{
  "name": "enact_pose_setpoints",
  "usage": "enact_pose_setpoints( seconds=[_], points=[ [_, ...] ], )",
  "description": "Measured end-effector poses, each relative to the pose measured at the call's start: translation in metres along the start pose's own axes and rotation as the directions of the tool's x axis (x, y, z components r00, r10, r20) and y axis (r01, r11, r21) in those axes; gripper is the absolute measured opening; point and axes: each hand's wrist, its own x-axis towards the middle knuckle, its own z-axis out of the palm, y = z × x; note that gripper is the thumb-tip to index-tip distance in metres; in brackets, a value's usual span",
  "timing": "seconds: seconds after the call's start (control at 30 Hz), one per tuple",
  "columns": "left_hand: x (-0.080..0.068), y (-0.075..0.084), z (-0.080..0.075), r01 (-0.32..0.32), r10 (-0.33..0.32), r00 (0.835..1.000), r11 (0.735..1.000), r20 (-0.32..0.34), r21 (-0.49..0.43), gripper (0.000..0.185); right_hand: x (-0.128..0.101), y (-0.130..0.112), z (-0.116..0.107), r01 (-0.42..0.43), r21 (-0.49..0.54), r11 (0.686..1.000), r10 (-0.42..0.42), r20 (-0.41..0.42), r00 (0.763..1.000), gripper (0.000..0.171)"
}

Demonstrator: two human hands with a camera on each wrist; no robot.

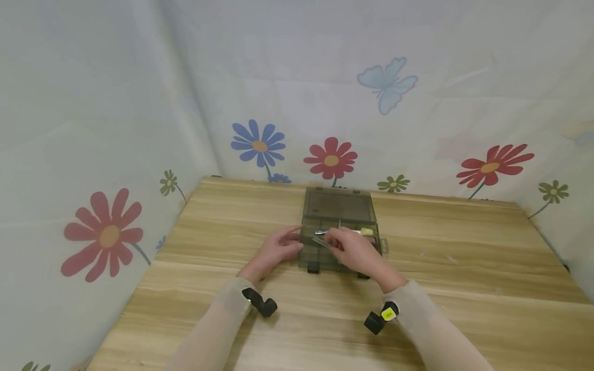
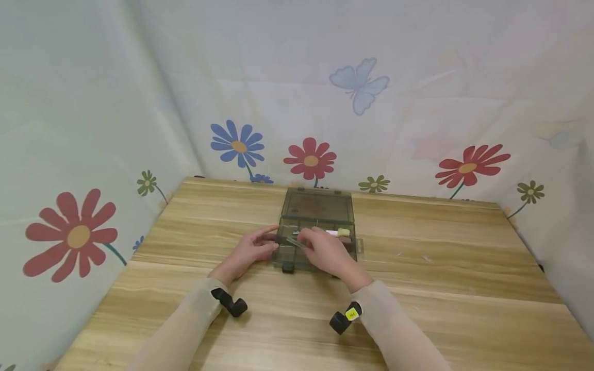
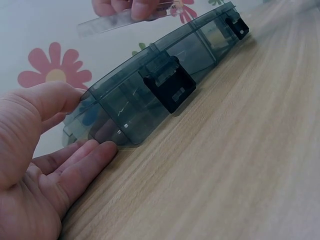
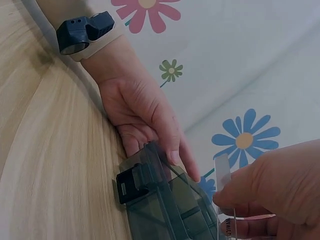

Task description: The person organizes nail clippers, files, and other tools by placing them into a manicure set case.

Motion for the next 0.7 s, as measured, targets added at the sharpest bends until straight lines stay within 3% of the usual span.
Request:
enact_pose_setpoints(
  seconds=[0.17, 0.37, 0.5, 0.7],
  points=[
    [-0.008, 0.017, 0.002, 0.009, -0.009, 1.000, 1.000, 0.014, 0.010, 0.059, 0.007, -0.002, 0.004, 0.008, 0.023, 1.000, -0.008, 0.003, 1.000, 0.018],
    [-0.011, 0.022, 0.004, 0.005, -0.006, 1.000, 1.000, 0.015, 0.030, 0.058, 0.014, -0.002, 0.012, 0.032, 0.054, 0.998, -0.033, 0.016, 0.999, 0.018],
    [-0.010, 0.021, 0.003, 0.017, -0.017, 1.000, 0.999, 0.022, 0.032, 0.058, 0.016, -0.002, 0.018, 0.037, 0.060, 0.998, -0.039, 0.023, 0.999, 0.017],
    [-0.001, 0.003, -0.001, 0.007, -0.007, 1.000, 0.999, 0.009, 0.035, 0.058, 0.020, 0.000, 0.023, 0.010, 0.063, 0.998, -0.012, 0.039, 0.999, 0.016]
  ],
)
